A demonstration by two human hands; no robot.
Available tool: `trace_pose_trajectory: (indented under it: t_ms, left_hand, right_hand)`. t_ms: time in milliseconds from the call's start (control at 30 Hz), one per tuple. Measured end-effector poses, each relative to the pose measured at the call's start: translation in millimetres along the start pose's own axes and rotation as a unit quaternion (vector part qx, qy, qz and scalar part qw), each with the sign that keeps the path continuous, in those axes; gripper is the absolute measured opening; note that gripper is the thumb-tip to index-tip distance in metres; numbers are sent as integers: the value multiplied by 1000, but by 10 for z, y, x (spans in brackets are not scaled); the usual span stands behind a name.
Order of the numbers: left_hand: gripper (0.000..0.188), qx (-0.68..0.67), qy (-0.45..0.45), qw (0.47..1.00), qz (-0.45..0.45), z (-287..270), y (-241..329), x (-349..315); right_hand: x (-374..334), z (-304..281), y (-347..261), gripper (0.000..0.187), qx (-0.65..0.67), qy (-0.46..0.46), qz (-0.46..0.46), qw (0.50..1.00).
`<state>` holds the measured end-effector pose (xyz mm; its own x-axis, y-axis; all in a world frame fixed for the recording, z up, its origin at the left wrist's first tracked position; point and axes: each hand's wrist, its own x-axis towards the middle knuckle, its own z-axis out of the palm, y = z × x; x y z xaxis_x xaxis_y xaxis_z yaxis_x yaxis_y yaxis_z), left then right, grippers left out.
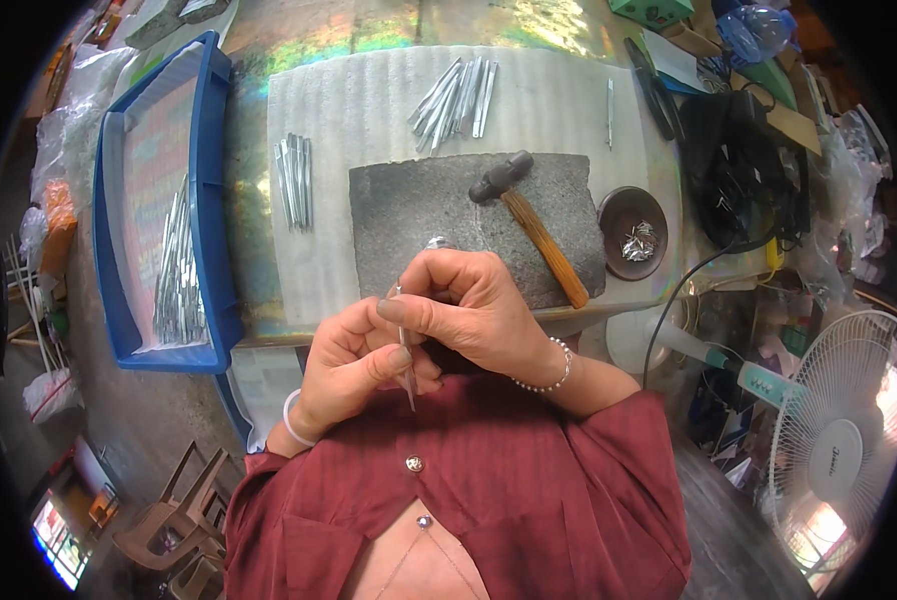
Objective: The person is stamping markings onto metal strips using a hammer and a steel punch.
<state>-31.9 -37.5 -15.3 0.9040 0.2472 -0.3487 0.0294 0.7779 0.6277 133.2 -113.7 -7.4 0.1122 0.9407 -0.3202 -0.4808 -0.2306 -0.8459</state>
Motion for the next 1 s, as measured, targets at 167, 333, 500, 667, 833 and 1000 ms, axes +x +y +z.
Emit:
trace_pose_trajectory:
  t_ms: [167,333,500,667,833,1000]
  left_hand:
    - [9,-11,-5,1000,5,-47,-11,20]
    - [8,-10,5,1000,-2,-71,3,29]
    - [9,0,13,1000,-3,-82,31,26]
    - [9,-19,20,999,-16,-102,75,37]
    - [9,-31,5,999,-15,-145,72,44]
    - [9,-22,3,1000,-6,-142,72,41]
  right_hand:
    - [45,18,-32,9,-5,3,11,1000]
    - [101,21,-18,14,-13,10,16,1000]
    - [133,36,-17,10,-27,3,18,999]
    - [182,60,-24,10,-26,1,23,999]
    - [202,82,-28,12,-23,10,23,999]
    - [198,96,-20,12,-22,13,19,999]
